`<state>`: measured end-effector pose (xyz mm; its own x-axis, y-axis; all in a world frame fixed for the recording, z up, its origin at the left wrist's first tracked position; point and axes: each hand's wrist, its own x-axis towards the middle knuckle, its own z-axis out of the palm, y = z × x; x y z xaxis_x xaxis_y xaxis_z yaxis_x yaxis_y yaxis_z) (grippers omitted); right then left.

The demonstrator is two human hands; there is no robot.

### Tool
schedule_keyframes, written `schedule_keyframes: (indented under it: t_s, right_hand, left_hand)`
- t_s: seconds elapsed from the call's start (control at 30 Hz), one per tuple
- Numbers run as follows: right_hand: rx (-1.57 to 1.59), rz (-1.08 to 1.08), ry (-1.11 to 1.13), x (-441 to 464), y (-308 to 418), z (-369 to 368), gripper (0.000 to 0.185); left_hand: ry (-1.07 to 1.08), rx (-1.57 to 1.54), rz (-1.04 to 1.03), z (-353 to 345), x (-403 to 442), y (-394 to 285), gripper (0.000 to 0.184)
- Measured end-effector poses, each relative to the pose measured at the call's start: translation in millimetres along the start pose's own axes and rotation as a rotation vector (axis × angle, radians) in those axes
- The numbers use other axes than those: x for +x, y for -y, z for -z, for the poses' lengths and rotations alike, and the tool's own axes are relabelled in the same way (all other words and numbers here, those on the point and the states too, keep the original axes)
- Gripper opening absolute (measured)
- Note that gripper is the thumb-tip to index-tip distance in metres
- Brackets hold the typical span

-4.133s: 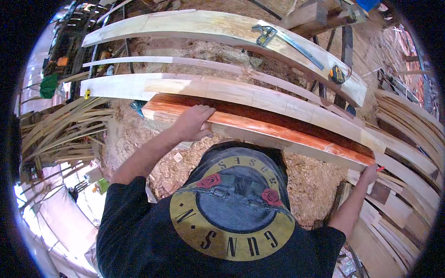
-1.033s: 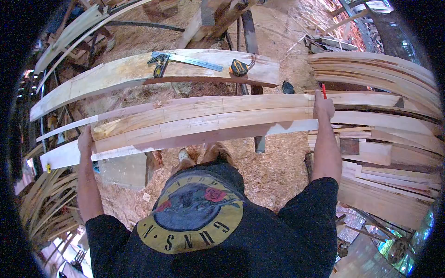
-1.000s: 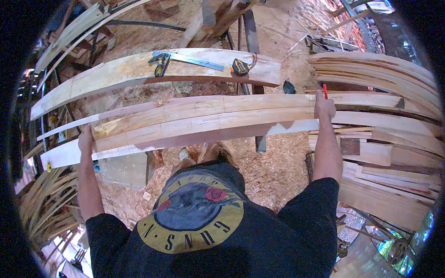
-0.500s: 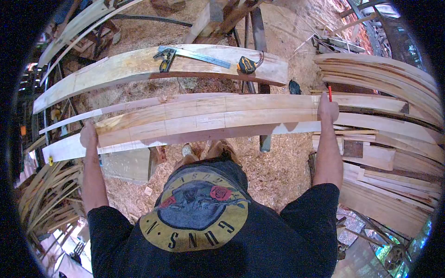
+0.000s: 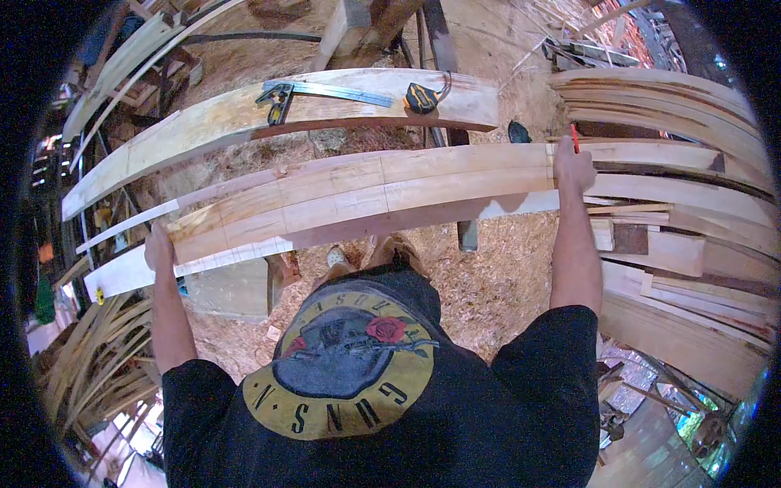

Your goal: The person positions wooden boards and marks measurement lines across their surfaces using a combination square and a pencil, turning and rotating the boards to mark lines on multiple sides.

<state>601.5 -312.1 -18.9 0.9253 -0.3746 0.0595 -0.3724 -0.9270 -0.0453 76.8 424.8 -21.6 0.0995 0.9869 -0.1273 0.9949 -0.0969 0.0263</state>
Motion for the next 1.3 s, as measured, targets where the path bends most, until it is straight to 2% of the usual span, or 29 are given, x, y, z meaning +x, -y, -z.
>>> schedule_keyframes:
  t_s: [0.07,0.27,0.37,0.47,0.67,0.77,0.87,0.97,1.17,1.3]
  right_hand:
    - [-0.019,0.005,0.023,-7,2,8,0.084]
    - [-0.028,-0.001,0.005,-3,2,0,0.08]
    - [-0.008,0.011,0.029,-3,1,2,0.079]
    - [-0.021,-0.023,-0.036,-1,0,-6,0.077]
    - [-0.015,0.027,-0.05,-5,-3,-4,0.079]
    - [0.049,0.005,-0.015,-7,-2,1,0.079]
    - [0.044,-0.036,-0.086,-1,-3,-12,0.077]
    - [0.049,-0.032,-0.096,-1,-1,-11,0.077]
    - [0.074,-0.049,-0.039,9,-4,-14,0.076]
    - [0.079,-0.05,-0.042,7,-2,-12,0.075]
  left_hand:
    - [-0.031,-0.076,0.066,3,-10,-6,0.074]
    - [-0.109,-0.017,-0.039,-22,20,17,0.075]
    - [-0.034,0.056,-0.103,-11,13,11,0.075]
    - [-0.037,-0.005,-0.057,-11,14,10,0.073]
    - [-0.015,0.063,-0.061,-12,20,11,0.071]
    - [-0.058,0.008,-0.046,-20,26,18,0.069]
    - [-0.078,-0.015,-0.061,-17,19,15,0.068]
    - [-0.091,0.051,-0.143,-31,34,29,0.067]
    - [-0.12,-0.069,-0.046,-18,13,12,0.069]
    - [-0.117,-0.049,-0.099,-18,15,14,0.072]
